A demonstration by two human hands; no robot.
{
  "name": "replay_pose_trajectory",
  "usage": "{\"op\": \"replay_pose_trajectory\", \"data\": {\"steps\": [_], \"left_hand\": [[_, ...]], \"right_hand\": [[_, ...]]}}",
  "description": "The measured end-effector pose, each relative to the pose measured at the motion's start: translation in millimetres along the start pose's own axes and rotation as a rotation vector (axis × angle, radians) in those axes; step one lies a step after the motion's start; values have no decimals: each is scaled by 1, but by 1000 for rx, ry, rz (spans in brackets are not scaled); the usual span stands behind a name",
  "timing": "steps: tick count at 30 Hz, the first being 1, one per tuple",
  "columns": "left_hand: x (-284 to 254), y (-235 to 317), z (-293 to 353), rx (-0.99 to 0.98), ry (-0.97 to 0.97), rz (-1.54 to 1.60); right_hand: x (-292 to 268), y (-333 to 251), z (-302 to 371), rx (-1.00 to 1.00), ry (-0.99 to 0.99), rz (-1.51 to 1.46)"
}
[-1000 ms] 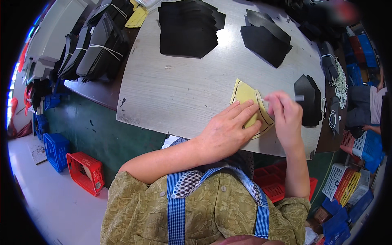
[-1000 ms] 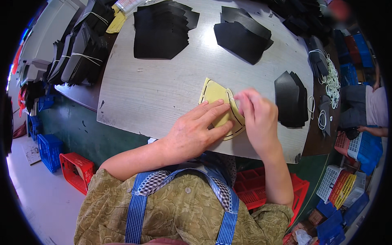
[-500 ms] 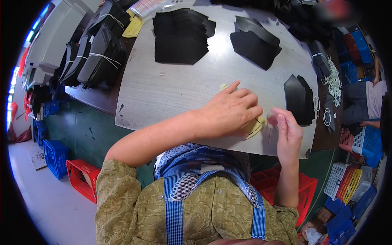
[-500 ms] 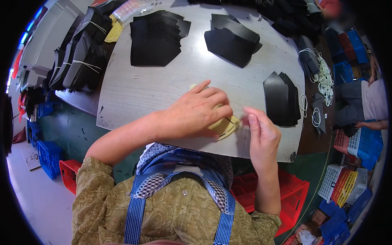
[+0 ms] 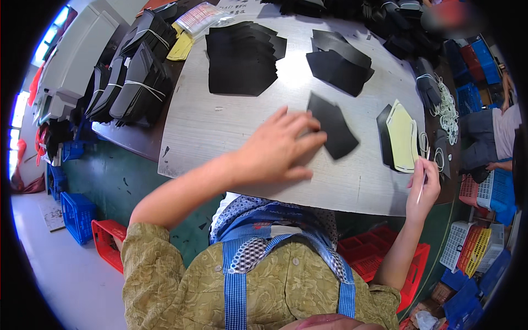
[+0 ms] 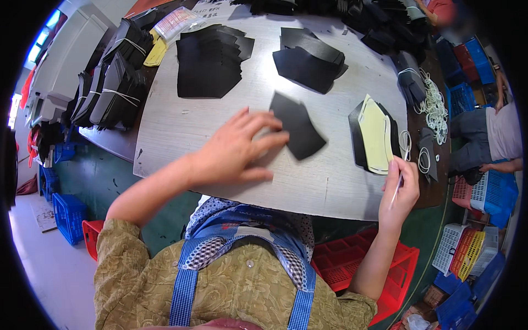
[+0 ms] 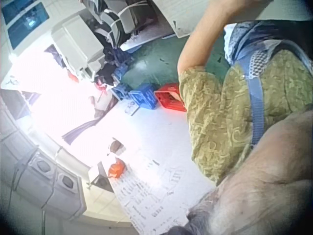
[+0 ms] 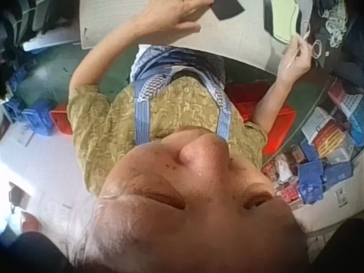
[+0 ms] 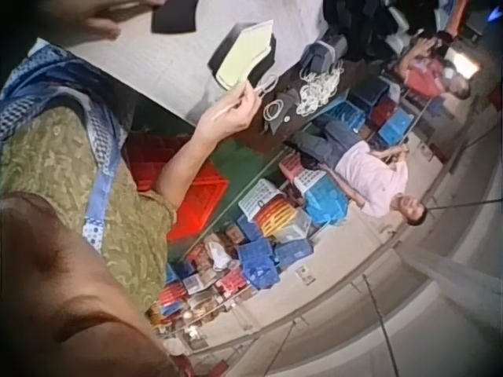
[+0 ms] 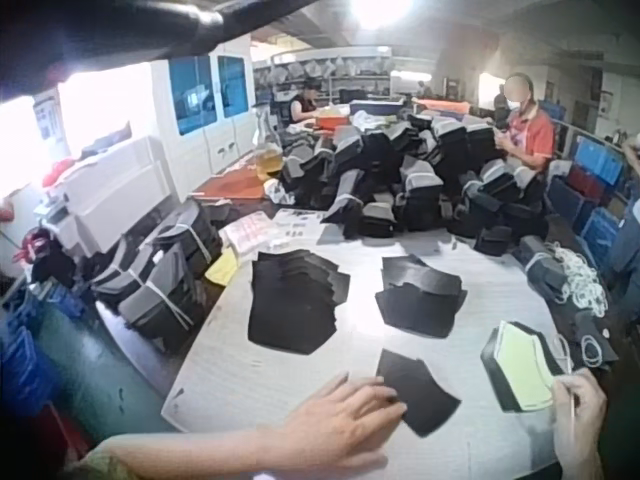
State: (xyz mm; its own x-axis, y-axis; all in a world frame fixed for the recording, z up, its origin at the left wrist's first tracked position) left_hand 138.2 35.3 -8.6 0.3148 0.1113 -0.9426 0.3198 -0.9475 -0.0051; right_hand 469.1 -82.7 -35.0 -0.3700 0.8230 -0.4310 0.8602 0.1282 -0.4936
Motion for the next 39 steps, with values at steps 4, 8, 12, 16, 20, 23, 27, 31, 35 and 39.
{"op": "replay_pose_trajectory", "data": {"steps": [4, 8, 12, 16, 20, 23, 27, 31, 35, 39], "left_hand": [[11, 41, 26, -40, 61, 108], [16, 58, 13, -13, 295, 268], [32, 68, 8, -43, 340, 217], [32, 65, 11, -50, 325, 211], [32, 66, 11, -62, 309, 223], [32, 68, 9, -59, 310, 211], [42, 71, 3, -31, 227, 214], [41, 68, -2, -57, 269, 155], [48, 62, -6, -34, 284, 79], [47, 59, -10, -38, 271, 82]], "right_hand": [[20, -19, 34, 425, -311, -566], [54, -63, 53, 428, -473, -584], [62, -76, 55, 183, -436, -302], [60, -86, 44, -63, -414, -108], [60, -85, 24, 421, -359, -625], [79, -105, 0, 160, -559, -654], [123, -132, -15, -318, -619, -429], [123, -112, -38, -9, -558, -294], [97, -84, -17, 27, -511, -306], [62, -74, 9, 90, -593, -230]]}}
Point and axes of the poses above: each hand's wrist, its own z-axis away from the middle knuckle, its own x-axis out of the palm, y = z × x, the point moved 4 cm from there along -z, towards the middle knuckle, and after that the axes turned 6 degrees about x, right-handed, at the moved point
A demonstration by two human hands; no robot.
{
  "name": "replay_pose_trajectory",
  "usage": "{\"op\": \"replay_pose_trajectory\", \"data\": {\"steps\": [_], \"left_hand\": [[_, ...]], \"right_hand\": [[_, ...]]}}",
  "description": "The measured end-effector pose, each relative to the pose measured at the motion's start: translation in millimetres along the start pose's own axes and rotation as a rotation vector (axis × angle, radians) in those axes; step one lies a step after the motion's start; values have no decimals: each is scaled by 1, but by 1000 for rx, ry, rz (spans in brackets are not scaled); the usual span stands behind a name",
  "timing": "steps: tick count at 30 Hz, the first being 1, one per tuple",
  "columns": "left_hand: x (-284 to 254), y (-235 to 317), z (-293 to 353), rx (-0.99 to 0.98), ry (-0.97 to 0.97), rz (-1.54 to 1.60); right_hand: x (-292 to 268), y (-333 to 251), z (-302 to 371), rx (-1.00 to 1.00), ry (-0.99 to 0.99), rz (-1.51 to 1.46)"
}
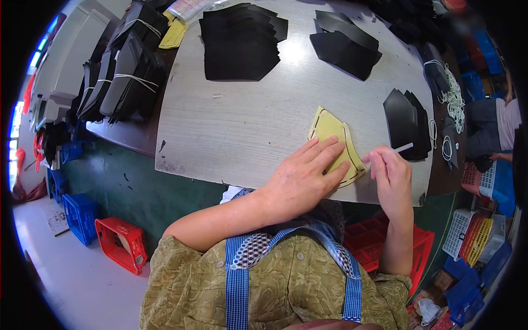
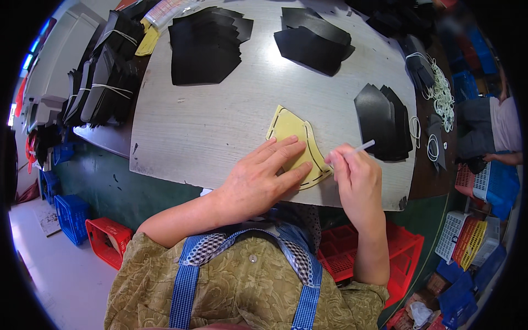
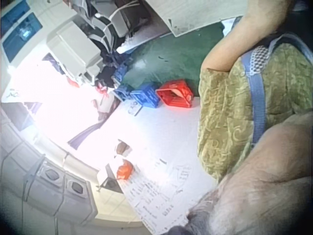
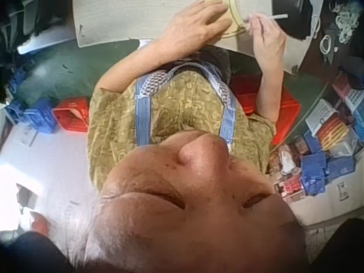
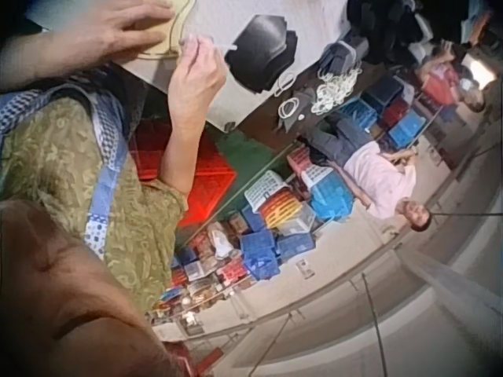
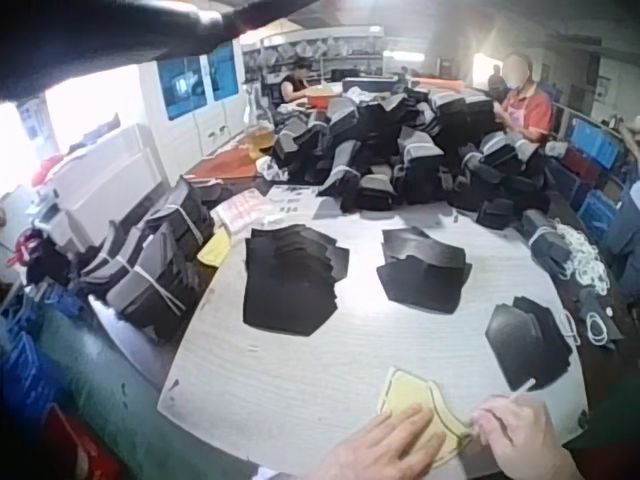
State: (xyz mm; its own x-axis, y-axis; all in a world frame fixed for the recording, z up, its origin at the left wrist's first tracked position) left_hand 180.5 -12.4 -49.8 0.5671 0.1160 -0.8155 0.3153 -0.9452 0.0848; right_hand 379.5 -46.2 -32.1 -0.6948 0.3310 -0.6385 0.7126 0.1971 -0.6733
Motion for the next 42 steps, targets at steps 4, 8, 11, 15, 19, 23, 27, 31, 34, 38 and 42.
{"op": "replay_pose_trajectory", "data": {"steps": [4, 8, 11, 15, 19, 23, 27, 31, 34, 38, 42], "left_hand": [[-5, -7, -12, 1, -96, 15], [-13, -15, -43, 145, -209, -23], [-14, -26, -65, 205, -302, 2], [-23, -16, -88, 226, -276, 125], [-46, -13, -126, 186, 70, 34], [-46, 1, -147, 108, 124, 90], [-24, 23, -150, 167, -74, 65], [-21, 37, -160, 187, -110, 2], [-9, 39, -165, 220, -190, 6], [8, 54, -183, 259, -308, 15], [36, 75, -226, 328, -333, 22]], "right_hand": [[7, -4, 22, -182, -40, -13], [-5, 9, 17, 11, -53, -46], [-10, 19, 4, 213, 5, -244], [-9, 0, 9, -93, 167, 27], [-80, 12, 1, 10, 310, -57], [-147, 48, -8, -121, 690, 423], [-149, 66, -9, -69, 717, 508], [-167, 65, -14, -84, 719, 433], [-179, 83, -18, -47, 706, 202], [-212, 115, -20, 79, 750, 217], [-215, 149, -25, 4, 811, 282]]}}
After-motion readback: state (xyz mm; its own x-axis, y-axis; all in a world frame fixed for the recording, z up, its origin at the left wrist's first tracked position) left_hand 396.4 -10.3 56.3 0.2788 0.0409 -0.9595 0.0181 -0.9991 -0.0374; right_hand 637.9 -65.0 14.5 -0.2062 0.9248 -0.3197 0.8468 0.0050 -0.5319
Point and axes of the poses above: each hand's wrist, its own z-axis away from the middle knuckle, its own x-axis out of the palm, y = z × x, the point moved 4 cm from there along -z, towards the middle knuckle, and after that the axes turned 6 degrees about x, right-handed, at the moved point
